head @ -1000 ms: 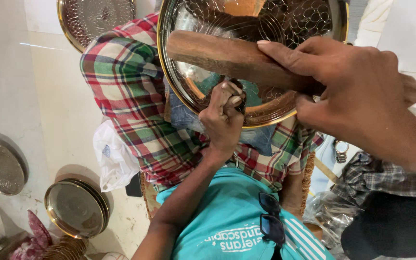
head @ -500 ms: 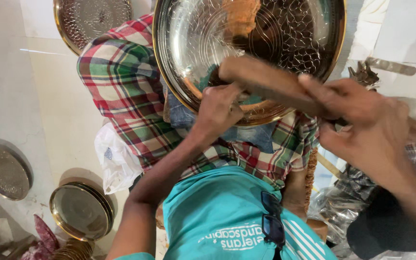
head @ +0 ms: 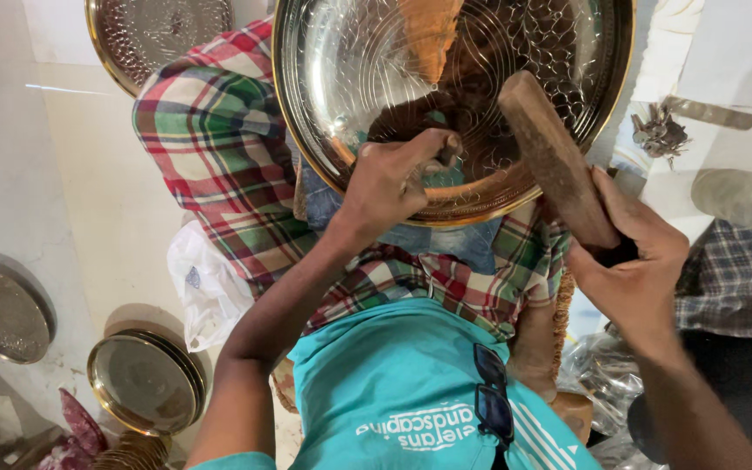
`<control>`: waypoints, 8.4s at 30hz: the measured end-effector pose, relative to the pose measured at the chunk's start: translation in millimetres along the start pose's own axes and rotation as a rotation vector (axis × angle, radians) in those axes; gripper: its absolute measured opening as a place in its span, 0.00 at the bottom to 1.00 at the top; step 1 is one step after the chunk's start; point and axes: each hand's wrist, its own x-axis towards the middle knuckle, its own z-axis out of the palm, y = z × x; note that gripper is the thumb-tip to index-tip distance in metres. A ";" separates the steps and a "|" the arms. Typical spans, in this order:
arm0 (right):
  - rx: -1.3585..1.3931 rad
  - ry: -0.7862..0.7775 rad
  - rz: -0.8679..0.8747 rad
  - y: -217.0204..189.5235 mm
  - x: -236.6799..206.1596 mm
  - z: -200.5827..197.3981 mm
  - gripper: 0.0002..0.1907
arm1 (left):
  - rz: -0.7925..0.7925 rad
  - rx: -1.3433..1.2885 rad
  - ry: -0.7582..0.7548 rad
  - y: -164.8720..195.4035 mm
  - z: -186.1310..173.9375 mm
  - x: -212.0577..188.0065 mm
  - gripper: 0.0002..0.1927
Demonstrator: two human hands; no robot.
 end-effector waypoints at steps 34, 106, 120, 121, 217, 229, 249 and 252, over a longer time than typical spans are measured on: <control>-1.505 -0.685 -0.357 -139.5 131.8 6.3 0.42 | -0.280 -0.048 0.694 20.0 51.8 -22.8 0.14; -0.559 -0.330 -0.320 -118.0 114.5 7.3 0.38 | -0.199 -0.141 0.607 27.5 72.2 -14.1 0.14; -0.884 -0.332 -0.460 -87.1 103.1 1.3 0.38 | -0.151 -0.073 0.256 8.2 51.3 -10.9 0.19; -0.983 -0.334 -0.531 -81.6 100.3 -1.6 0.38 | -0.150 -0.053 0.211 5.5 48.7 -10.4 0.22; -0.513 -0.276 -0.047 -84.4 72.2 -31.4 0.38 | -0.110 -0.081 0.434 31.5 60.3 -0.9 0.17; -0.785 -0.446 -0.105 -124.5 86.0 -31.2 0.41 | -0.127 -0.028 0.258 20.5 55.0 -8.2 0.22; 0.269 0.270 0.215 9.6 -66.6 42.9 0.38 | 0.340 0.254 -0.652 10.1 9.3 76.3 0.20; 0.124 0.303 0.233 6.7 -83.8 51.7 0.38 | 0.446 0.323 -0.723 12.0 5.1 85.3 0.34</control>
